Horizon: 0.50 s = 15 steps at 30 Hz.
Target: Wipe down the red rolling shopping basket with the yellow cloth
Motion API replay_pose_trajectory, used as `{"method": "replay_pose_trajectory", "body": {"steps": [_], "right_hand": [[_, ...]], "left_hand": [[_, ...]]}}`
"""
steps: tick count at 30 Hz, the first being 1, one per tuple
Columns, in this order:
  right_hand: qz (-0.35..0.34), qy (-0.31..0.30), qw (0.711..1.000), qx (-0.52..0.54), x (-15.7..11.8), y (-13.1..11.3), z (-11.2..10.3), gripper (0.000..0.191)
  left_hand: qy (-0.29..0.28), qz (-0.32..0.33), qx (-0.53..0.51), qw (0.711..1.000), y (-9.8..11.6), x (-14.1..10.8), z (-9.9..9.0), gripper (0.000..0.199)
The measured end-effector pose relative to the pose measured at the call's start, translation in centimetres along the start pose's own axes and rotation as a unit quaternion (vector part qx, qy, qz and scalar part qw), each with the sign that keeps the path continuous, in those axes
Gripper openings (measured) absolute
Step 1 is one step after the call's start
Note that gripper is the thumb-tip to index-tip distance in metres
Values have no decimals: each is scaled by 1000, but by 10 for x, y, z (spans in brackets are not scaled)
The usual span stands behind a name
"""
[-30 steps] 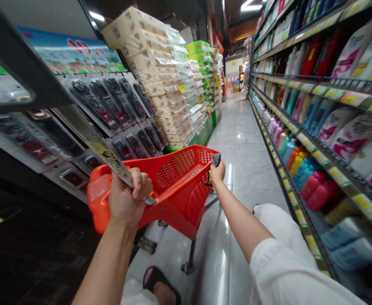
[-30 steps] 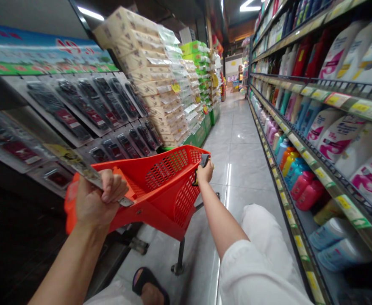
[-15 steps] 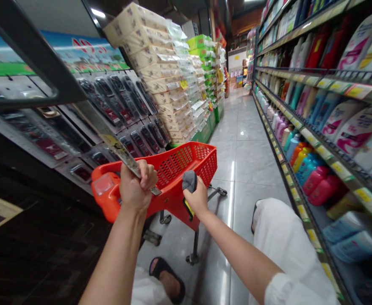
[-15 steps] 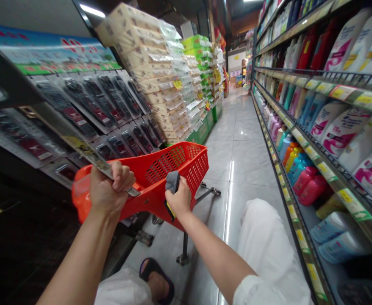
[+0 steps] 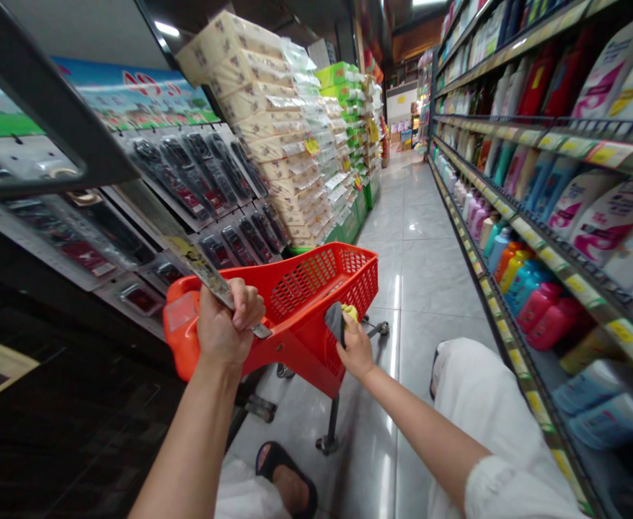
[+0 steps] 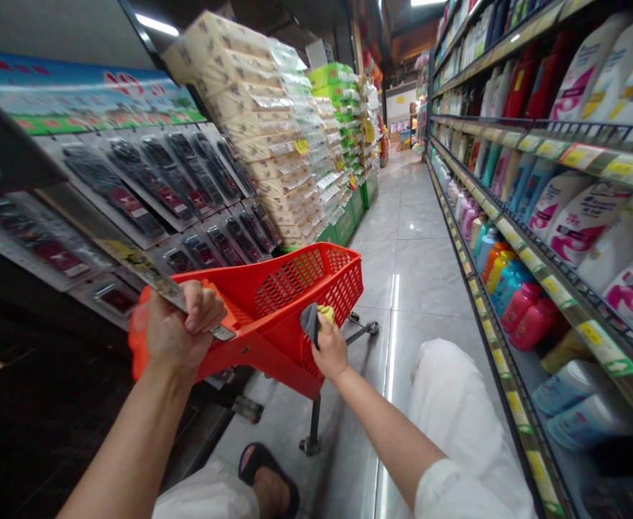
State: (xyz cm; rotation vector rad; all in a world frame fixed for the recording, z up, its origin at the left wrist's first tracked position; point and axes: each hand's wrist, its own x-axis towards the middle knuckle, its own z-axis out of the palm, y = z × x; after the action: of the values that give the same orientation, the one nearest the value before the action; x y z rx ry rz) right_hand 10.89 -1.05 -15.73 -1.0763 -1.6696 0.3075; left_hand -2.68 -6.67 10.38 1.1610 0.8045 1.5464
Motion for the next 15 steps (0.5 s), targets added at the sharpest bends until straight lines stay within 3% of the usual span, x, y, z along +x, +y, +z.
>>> {"method": "replay_pose_trajectory", "body": {"steps": [3, 5, 7, 11, 13, 15], "right_hand": [[119, 46, 992, -27, 22, 10, -6, 58], [142, 60, 988, -28, 28, -3, -6, 59], [128, 63, 990, -14, 21, -25, -2, 62], [13, -7, 999, 50, -22, -53, 13, 71], [-9, -27, 997, 70, -44, -45, 21, 75], [21, -12, 997, 74, -54, -24, 26, 75]], "left_hand": [[-3, -2, 0, 1000, 0, 2, 1, 60], [1, -6, -5, 1000, -1, 4, 2, 60], [6, -12, -13, 1000, -2, 5, 5, 60], [-1, -6, -5, 1000, -3, 7, 7, 59], [-6, 5, 7, 1000, -3, 6, 7, 58], [-10, 15, 19, 1000, -3, 5, 6, 58]]}}
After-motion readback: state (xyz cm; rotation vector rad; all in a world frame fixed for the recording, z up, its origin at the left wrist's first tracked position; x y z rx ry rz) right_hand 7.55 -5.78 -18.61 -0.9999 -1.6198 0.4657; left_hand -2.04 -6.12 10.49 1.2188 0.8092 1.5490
